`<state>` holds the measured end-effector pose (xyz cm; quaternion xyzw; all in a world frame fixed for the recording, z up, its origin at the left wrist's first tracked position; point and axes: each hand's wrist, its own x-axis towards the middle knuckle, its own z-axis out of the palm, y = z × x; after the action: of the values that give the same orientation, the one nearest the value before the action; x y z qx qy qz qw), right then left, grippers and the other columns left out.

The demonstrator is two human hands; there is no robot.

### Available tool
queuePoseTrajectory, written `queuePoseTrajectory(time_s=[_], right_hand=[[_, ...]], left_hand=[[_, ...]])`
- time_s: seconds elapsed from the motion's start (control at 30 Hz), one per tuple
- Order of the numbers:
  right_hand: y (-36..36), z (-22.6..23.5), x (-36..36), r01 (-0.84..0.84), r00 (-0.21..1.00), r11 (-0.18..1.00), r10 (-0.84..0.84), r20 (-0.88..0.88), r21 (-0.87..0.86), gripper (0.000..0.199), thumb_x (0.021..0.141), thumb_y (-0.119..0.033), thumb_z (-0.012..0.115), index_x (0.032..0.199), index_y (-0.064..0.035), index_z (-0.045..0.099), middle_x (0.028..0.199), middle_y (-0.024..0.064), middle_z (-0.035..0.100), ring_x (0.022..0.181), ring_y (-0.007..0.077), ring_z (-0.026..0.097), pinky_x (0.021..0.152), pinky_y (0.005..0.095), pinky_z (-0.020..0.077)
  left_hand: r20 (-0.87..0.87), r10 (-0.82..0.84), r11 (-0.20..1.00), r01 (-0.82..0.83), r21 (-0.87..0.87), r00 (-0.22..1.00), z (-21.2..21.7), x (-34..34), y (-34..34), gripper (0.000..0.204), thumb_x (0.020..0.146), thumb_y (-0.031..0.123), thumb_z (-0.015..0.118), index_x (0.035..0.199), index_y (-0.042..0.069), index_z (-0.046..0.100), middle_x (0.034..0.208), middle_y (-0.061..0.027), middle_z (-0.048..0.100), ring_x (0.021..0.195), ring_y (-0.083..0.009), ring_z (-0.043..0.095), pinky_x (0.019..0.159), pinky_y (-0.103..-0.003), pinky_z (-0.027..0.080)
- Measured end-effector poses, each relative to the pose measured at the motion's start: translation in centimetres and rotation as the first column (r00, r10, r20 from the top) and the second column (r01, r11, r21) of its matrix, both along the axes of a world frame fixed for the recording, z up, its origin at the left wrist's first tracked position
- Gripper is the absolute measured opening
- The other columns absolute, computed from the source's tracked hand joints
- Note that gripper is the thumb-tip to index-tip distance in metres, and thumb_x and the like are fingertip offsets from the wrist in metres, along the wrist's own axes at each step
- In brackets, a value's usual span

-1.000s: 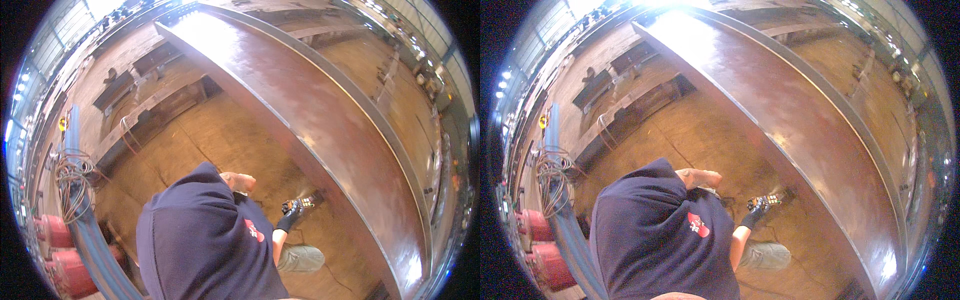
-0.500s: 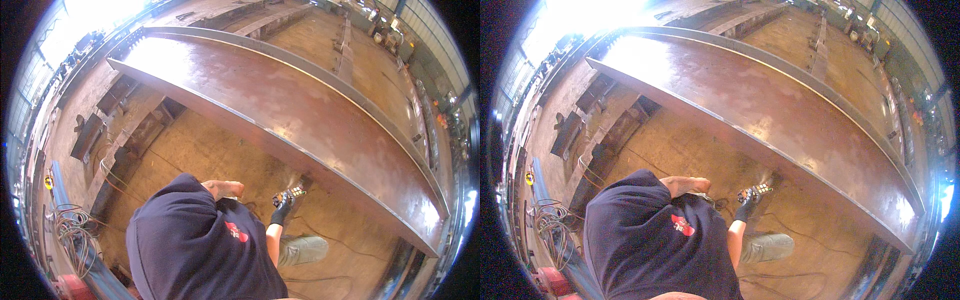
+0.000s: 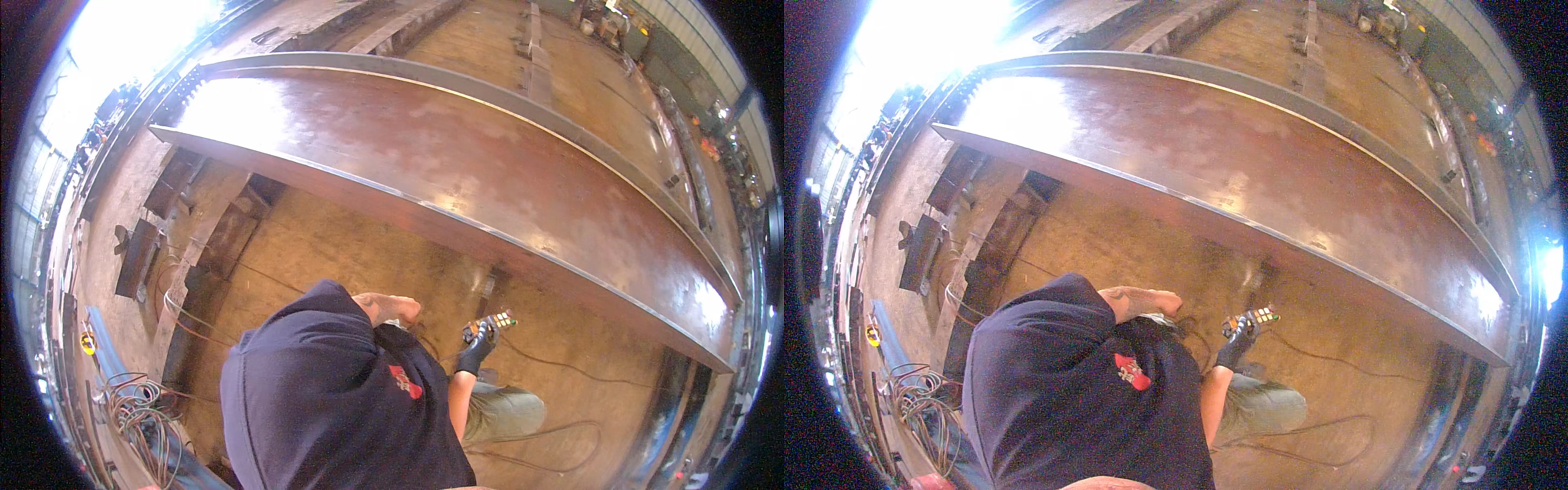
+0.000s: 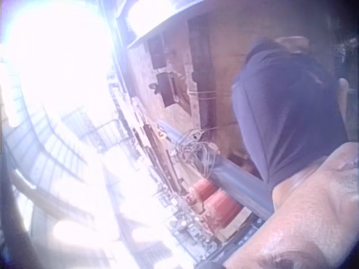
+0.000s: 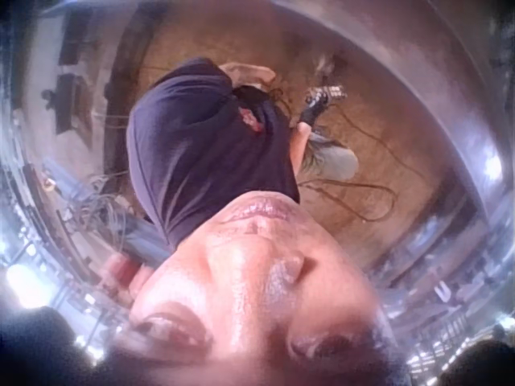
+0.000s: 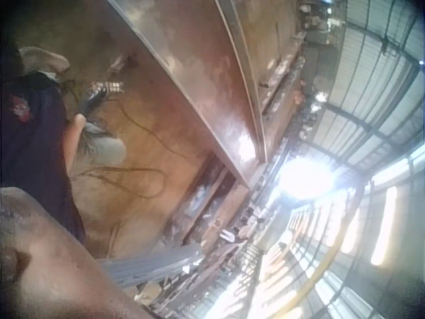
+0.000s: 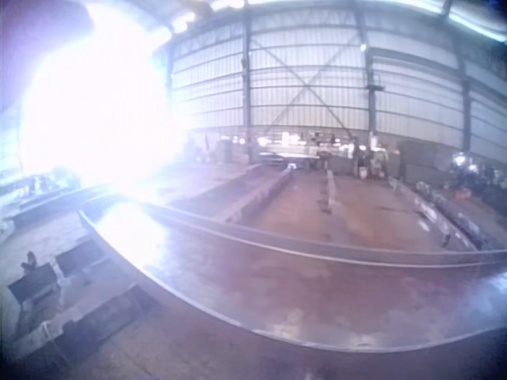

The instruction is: The person walks through a metal fabrication shop and uses a handheld remote control to operate an overhead crane. They guide a chain hoist toward a large steel beam and attach the hook to the beam.

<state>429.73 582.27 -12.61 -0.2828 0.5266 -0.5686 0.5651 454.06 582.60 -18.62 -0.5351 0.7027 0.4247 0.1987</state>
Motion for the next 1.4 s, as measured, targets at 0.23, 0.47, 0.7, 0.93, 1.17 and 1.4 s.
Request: queuePoseTrajectory(time_s=[0.23, 0.47, 0.7, 0.93, 1.17, 1.4], right_hand=[[0.4, 0.8, 1.0, 0.174, 0.983, 0.983, -0.177, 0.039, 0.061, 0.015, 0.089, -0.014, 0.058, 0.103, -0.0115, 0.054, 0.085, 0.0007, 0.054, 0.059, 0.0116, 0.053, 0.048, 0.0254, 0.0441], [0.2, 2.0, 2.4, 0.145, 0.927, 0.984, -0.099, 0.361, -0.100, 0.011, 0.089, -0.021, 0.061, 0.093, -0.0157, 0.053, 0.073, -0.0021, 0.052, 0.055, 0.0128, 0.051, 0.045, 0.0268, 0.0415], [0.3, 7.5, 6.4, 0.303, 0.833, 0.952, -0.288, 0.473, 0.047, 0.012, 0.087, -0.018, 0.064, 0.095, -0.0185, 0.056, 0.077, -0.0006, 0.054, 0.061, 0.0137, 0.053, 0.047, 0.0279, 0.0429], [0.1, 2.0, 7.1, 0.264, 0.901, 0.961, -0.276, 0.335, 0.082, 0.011, 0.087, -0.019, 0.064, 0.091, -0.0142, 0.055, 0.065, -0.0002, 0.053, 0.046, 0.0142, 0.049, 0.040, 0.0272, 0.0391], [-2.2, -0.5, 7.4, 0.186, 0.945, 0.982, -0.174, 0.277, -0.020, 0.014, 0.088, -0.016, 0.062, 0.100, -0.0113, 0.058, 0.082, 0.0020, 0.061, 0.060, 0.0160, 0.061, 0.045, 0.0284, 0.0471], [-1.1, -0.2, 5.2, 0.252, 0.957, 0.956, -0.223, 0.186, -0.149, 0.020, 0.090, -0.017, 0.059, 0.110, -0.0141, 0.055, 0.083, 0.0023, 0.060, 0.063, 0.0122, 0.060, 0.048, 0.0244, 0.0467]], left_hand=[[0.024, 0.077, 0.997, -0.077, -0.005, 0.997, 0.7, 0.2, -1.0, 0.030, 0.066, 0.023, 0.061, 0.091, 0.008, 0.070, 0.091, -0.0135, 0.069, 0.087, -0.0292, 0.066, 0.070, -0.043, 0.052], [-0.186, -0.093, 0.996, 0.091, -0.024, 0.978, -6.4, 5.4, -1.5, 0.039, 0.068, 0.045, 0.062, 0.078, 0.007, 0.070, 0.077, -0.0185, 0.067, 0.071, -0.0344, 0.065, 0.063, -0.047, 0.048], [-0.087, -0.162, 0.986, 0.163, 0.011, 0.983, -5.5, 10.2, 0.1, 0.046, 0.074, 0.046, 0.062, 0.089, 0.003, 0.068, 0.085, -0.0198, 0.067, 0.080, -0.0356, 0.065, 0.072, -0.045, 0.050], [0.054, -0.364, 0.928, 0.356, 0.112, 0.930, -0.9, 8.3, 0.4, 0.040, 0.074, 0.041, 0.064, 0.096, 0.008, 0.069, 0.101, -0.0154, 0.067, 0.098, -0.0323, 0.063, 0.080, -0.044, 0.049], [0.035, -0.470, 0.876, 0.460, 0.146, 0.882, -6.3, 8.4, -0.7, 0.049, 0.075, 0.044, 0.063, 0.104, 0.005, 0.067, 0.105, -0.0180, 0.066, 0.098, -0.0347, 0.063, 0.084, -0.043, 0.050], [-0.007, -0.592, 0.806, 0.592, -0.018, 0.806, -9.7, 5.4, -0.7, 0.052, 0.076, 0.048, 0.061, 0.102, 0.004, 0.067, 0.099, -0.0187, 0.067, 0.095, -0.0359, 0.063, 0.083, -0.043, 0.050]])
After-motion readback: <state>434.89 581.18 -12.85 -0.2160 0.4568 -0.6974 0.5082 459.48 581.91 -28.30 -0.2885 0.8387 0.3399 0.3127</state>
